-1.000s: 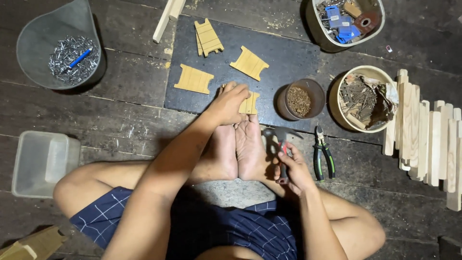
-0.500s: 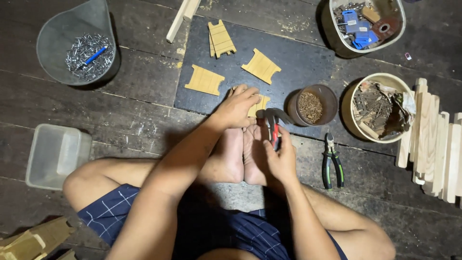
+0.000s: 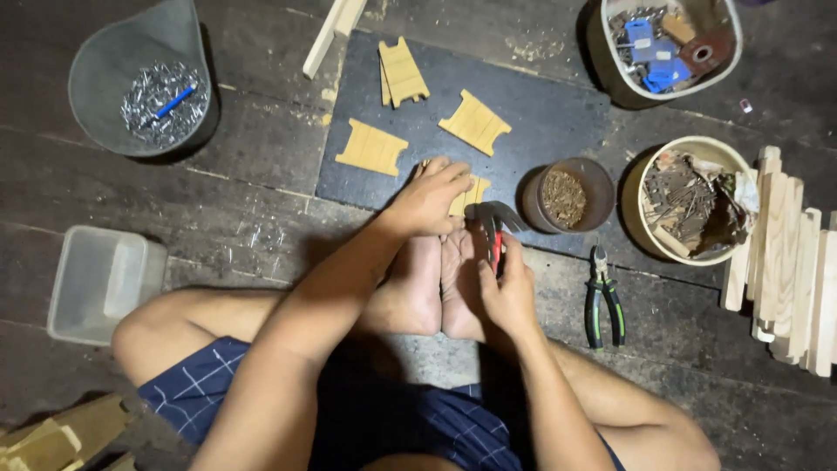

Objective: Assembling small wooden components using a hammer and nails while sitting on the floor.

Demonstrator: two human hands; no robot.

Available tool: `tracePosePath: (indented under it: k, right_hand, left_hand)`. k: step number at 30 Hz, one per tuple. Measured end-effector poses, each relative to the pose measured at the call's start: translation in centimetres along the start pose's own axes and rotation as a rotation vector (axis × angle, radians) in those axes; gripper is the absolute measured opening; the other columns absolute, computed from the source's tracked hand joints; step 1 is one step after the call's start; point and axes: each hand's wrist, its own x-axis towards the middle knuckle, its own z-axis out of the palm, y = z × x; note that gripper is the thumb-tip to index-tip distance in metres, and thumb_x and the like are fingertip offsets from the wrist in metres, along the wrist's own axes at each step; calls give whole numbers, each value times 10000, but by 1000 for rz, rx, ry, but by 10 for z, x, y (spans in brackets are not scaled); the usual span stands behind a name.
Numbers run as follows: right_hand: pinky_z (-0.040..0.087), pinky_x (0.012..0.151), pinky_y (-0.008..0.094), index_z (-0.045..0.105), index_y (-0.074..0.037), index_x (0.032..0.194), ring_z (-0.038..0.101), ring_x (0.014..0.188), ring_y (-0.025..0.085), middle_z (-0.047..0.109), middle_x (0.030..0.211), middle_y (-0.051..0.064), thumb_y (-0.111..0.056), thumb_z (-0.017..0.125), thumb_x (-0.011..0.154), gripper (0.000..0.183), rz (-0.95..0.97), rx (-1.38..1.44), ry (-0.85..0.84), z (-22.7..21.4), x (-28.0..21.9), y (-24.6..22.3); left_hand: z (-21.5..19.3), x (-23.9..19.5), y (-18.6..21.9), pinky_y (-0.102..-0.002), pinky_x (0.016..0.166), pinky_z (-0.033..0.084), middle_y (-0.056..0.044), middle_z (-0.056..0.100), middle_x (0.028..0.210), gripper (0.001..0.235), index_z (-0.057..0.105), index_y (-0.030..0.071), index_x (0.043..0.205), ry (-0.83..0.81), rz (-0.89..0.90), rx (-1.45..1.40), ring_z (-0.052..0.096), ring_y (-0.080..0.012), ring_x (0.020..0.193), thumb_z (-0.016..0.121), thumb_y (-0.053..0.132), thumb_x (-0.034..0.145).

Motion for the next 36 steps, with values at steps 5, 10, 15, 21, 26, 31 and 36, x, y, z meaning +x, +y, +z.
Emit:
tracePosePath:
  k: [5,10,15,21,26,31,36]
  right_hand:
    - [520,638,505,523,-84,1456,701,767,440,669,820,222,-185,721,947,556,3,20,100,10,-6,25]
    - [558,708,532,497,-85,1486,725,860,493,695,873,266,-181,704,938,593,21,-6,36,-6,-5,-3]
    - [569,815,615,491,-173,1506,710,984,554,713,955,289,-223,698,952,593,85,-99,-106,-5,2,-10]
    - [560,776,624,564,-84,1323,702,926,574,700,925,320,-146,672,914,428,30,-78,-78,-6,-6,-17]
    - [566,746,613,565,-29,1448,699,918,557,666,905,317,-274,696,956,565,-12,-120,81,10,-8,20]
    - [559,646,518,578,11,1347,716,874,538,673,863,317,-200,686,946,466,2,-23,71,29,-3,82]
    - [588,744,563,516,-105,1292,751,920,497,729,940,272,-217,645,934,396,82,-152,-134,-2,17,29]
  left_hand:
    - [-8,-5,6,-616,1063,438,-65,544,1471,640,603,184,1280,-2,-2,22,456,-372,1367,821,441,736]
    - [2,0,-1,-626,1078,429,-45,521,1499,663,575,210,1300,-20,-7,15,439,-372,1384,818,460,735]
    - [-12,3,6,-622,1078,425,-62,530,1504,682,578,190,1342,-27,-6,47,437,-379,1394,808,454,756]
    - [-6,-7,7,-629,1084,422,-72,539,1496,686,598,174,1299,-34,7,50,447,-383,1389,824,486,731]
    - [-6,-4,3,-626,1105,410,-65,524,1510,690,582,182,1300,-41,-8,49,425,-373,1407,829,493,735]
    - [-9,-1,4,-615,1107,416,-78,545,1490,694,581,179,1335,-35,0,61,450,-394,1395,831,464,754]
    - [-28,2,10,-629,1121,401,-79,541,1497,698,588,169,1318,-45,4,52,441,-402,1407,840,444,728]
